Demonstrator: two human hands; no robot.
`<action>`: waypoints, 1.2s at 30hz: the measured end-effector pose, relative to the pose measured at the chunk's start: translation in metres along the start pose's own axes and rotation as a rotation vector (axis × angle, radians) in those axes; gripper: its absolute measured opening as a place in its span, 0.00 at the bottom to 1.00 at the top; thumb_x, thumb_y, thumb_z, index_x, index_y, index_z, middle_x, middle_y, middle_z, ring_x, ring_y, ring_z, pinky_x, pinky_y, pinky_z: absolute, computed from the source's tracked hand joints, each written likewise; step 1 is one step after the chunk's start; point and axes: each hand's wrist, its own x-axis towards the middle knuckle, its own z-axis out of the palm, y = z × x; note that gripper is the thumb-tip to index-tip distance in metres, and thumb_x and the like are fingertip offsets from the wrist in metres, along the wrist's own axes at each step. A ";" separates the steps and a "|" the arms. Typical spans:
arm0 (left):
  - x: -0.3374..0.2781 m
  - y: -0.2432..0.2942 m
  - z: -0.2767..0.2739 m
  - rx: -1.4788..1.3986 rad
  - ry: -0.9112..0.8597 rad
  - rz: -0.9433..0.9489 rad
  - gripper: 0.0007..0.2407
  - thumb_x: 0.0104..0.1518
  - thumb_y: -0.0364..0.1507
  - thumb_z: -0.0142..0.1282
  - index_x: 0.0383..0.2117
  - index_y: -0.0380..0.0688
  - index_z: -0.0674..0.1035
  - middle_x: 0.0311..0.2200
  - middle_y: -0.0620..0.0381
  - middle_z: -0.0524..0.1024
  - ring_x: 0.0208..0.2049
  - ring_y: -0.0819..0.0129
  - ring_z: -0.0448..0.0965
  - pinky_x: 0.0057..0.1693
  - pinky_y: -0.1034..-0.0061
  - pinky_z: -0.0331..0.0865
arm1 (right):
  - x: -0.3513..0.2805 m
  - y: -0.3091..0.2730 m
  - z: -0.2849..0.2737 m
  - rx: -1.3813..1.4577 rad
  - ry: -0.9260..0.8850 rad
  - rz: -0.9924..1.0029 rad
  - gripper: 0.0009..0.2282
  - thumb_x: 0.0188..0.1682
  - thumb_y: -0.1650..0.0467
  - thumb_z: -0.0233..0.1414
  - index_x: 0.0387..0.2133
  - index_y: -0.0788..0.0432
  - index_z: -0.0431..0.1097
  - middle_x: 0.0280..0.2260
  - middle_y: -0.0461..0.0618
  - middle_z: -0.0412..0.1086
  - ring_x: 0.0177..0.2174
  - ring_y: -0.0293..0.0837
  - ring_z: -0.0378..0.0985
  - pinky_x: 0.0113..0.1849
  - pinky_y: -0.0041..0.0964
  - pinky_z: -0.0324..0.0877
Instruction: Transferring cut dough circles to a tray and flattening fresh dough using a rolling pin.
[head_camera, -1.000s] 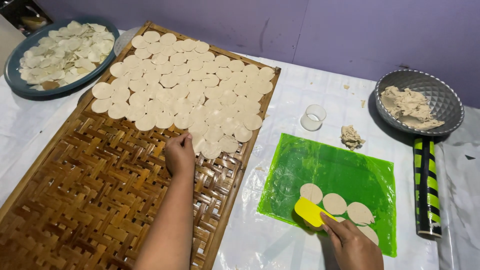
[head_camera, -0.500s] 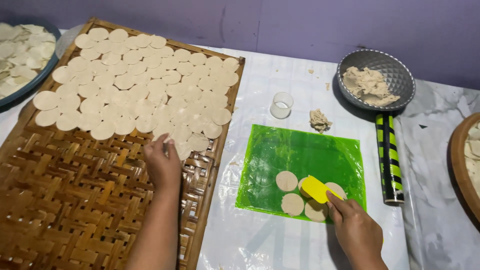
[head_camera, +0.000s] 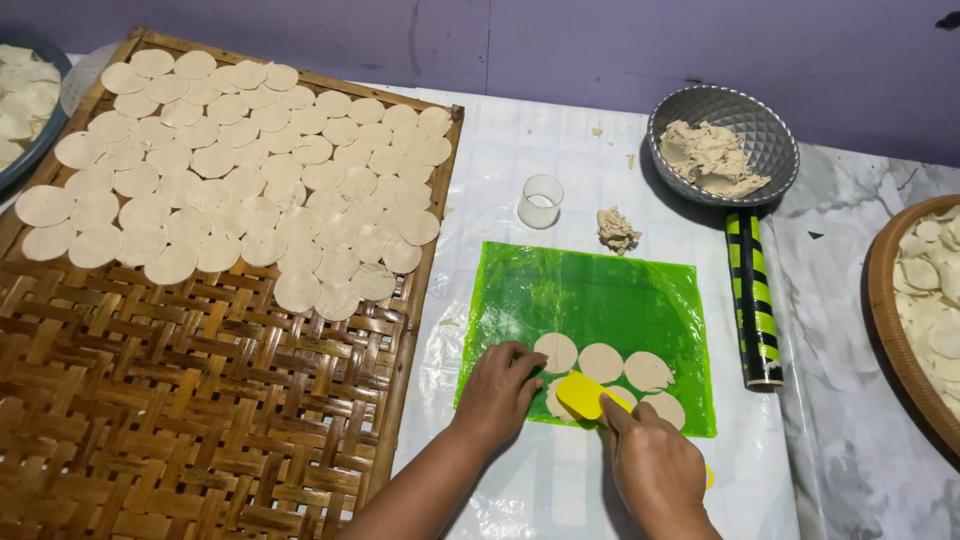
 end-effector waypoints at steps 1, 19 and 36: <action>0.000 0.001 0.002 0.004 -0.014 0.014 0.13 0.53 0.26 0.63 0.45 0.45 0.80 0.43 0.50 0.74 0.47 0.51 0.73 0.53 0.60 0.68 | 0.000 -0.002 -0.001 -0.024 0.024 -0.015 0.18 0.44 0.62 0.56 0.50 0.38 0.77 0.29 0.47 0.73 0.29 0.49 0.80 0.30 0.46 0.75; 0.032 0.033 0.017 0.063 -0.150 -0.010 0.19 0.44 0.26 0.62 0.45 0.34 0.76 0.45 0.41 0.71 0.51 0.45 0.68 0.57 0.55 0.61 | 0.045 0.005 -0.014 -0.107 0.020 -0.146 0.14 0.42 0.64 0.59 0.43 0.43 0.79 0.31 0.50 0.74 0.31 0.50 0.81 0.33 0.45 0.75; 0.031 -0.071 -0.014 -0.352 0.330 -0.579 0.10 0.57 0.28 0.61 0.42 0.38 0.84 0.34 0.46 0.85 0.36 0.62 0.86 0.45 0.71 0.77 | 0.046 0.024 -0.010 0.151 -0.009 0.083 0.14 0.49 0.59 0.53 0.48 0.31 0.77 0.36 0.43 0.76 0.35 0.51 0.81 0.37 0.47 0.76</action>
